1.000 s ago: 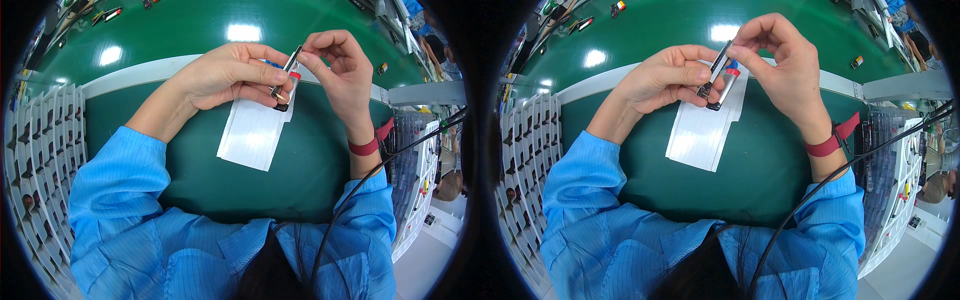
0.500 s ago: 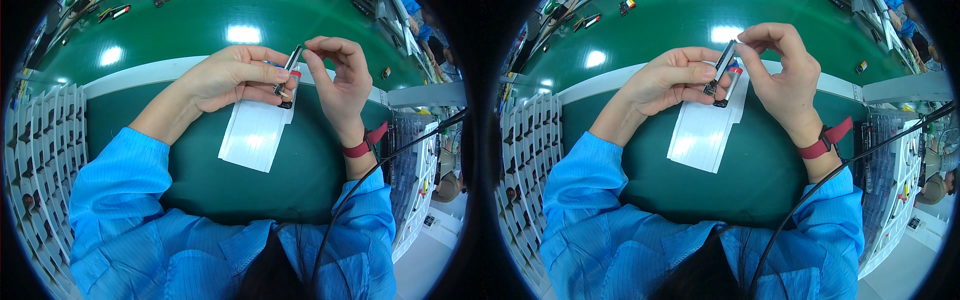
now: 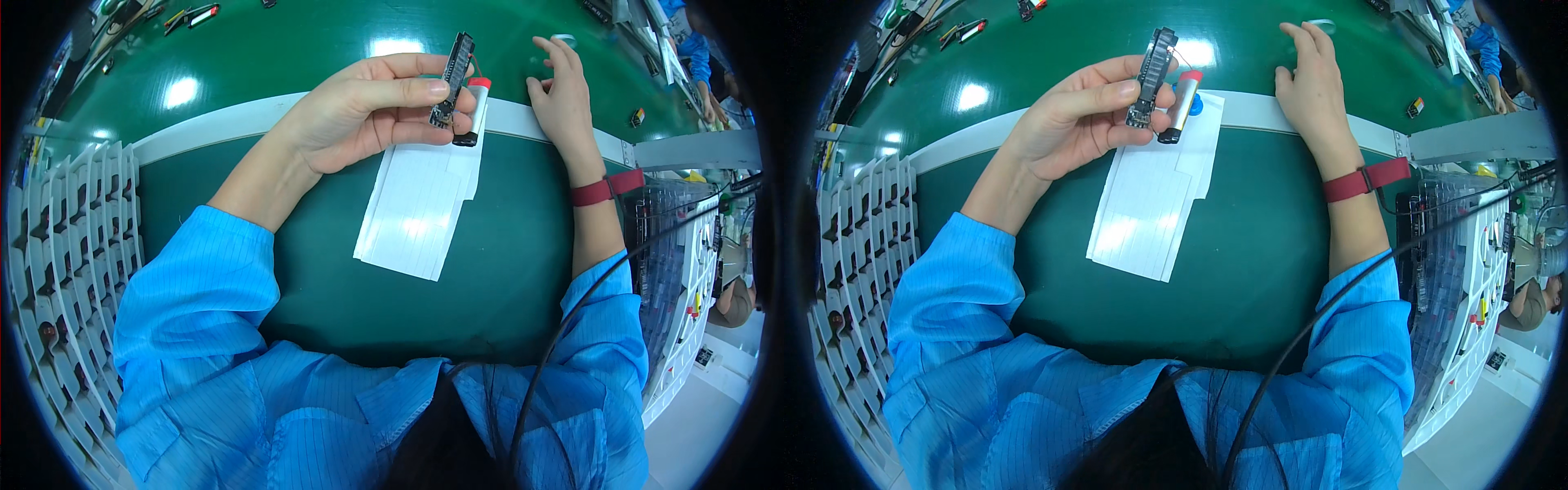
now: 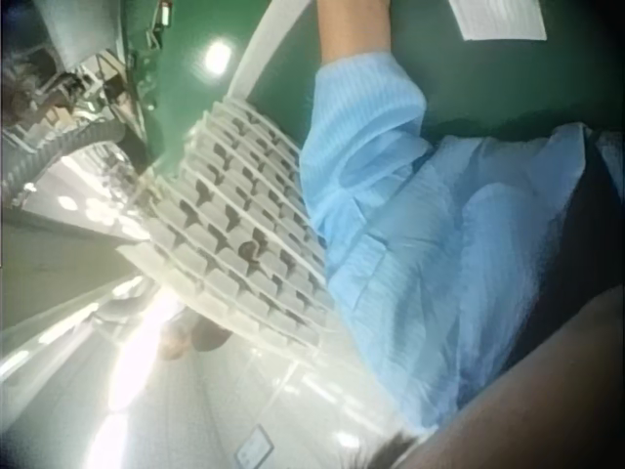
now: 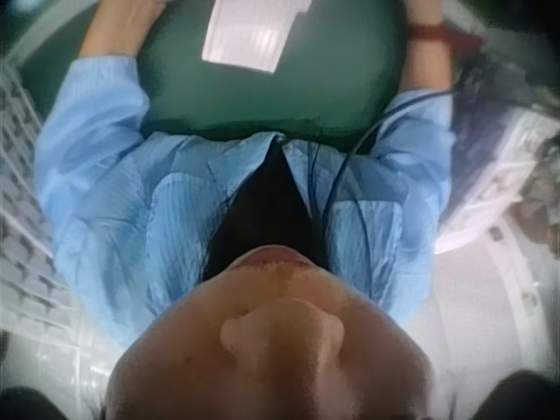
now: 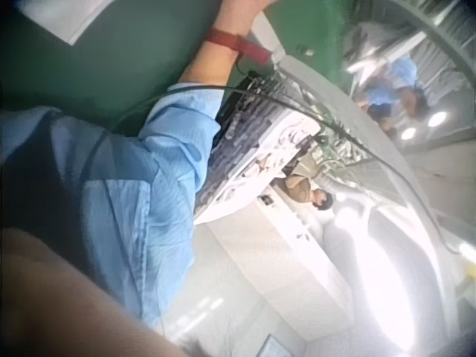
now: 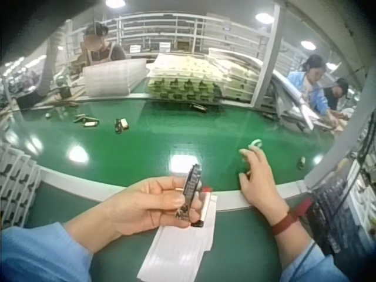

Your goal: The person assembles small electronic components by hand, connecting a battery to a printed circuit board with small wires, then placing the connected components into a plastic housing.

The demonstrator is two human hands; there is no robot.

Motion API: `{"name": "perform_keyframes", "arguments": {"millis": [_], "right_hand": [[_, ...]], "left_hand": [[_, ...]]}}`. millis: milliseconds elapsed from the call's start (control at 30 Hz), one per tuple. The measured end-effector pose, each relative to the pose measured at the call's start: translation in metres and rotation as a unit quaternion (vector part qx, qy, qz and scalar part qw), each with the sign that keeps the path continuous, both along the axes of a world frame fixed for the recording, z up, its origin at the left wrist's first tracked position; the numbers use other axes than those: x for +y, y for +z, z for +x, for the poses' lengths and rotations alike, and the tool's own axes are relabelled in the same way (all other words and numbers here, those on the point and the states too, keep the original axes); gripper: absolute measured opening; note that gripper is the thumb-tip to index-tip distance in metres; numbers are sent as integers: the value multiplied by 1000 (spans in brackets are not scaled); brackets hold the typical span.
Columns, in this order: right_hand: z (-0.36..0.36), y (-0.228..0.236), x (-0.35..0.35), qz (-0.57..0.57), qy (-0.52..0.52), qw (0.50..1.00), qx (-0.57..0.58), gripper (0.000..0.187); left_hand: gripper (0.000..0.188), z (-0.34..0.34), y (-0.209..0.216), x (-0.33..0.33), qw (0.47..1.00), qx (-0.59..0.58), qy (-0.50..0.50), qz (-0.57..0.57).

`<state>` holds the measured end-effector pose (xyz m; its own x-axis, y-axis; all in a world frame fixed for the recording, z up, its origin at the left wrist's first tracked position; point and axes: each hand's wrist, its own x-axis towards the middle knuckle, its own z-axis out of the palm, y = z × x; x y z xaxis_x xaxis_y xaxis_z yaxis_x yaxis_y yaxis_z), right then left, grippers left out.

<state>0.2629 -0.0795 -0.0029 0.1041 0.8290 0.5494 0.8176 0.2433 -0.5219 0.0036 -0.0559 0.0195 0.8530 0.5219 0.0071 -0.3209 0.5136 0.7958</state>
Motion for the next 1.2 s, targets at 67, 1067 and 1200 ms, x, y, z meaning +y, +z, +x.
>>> {"name": "perform_keyframes", "arguments": {"millis": [67,1067,1200], "right_hand": [[-11,7,-3,39,-62,982,-172,21],[-62,40,-35,-268,216,821,456,31],[-69,42,-35,-235,171,884,366,24]], "left_hand": [[39,-2,0,-1,1000,-5,-13,-1],[31,-3,-1,-1,991,108,42,69],[30,1,-2,-6,984,128,54,113]]}}
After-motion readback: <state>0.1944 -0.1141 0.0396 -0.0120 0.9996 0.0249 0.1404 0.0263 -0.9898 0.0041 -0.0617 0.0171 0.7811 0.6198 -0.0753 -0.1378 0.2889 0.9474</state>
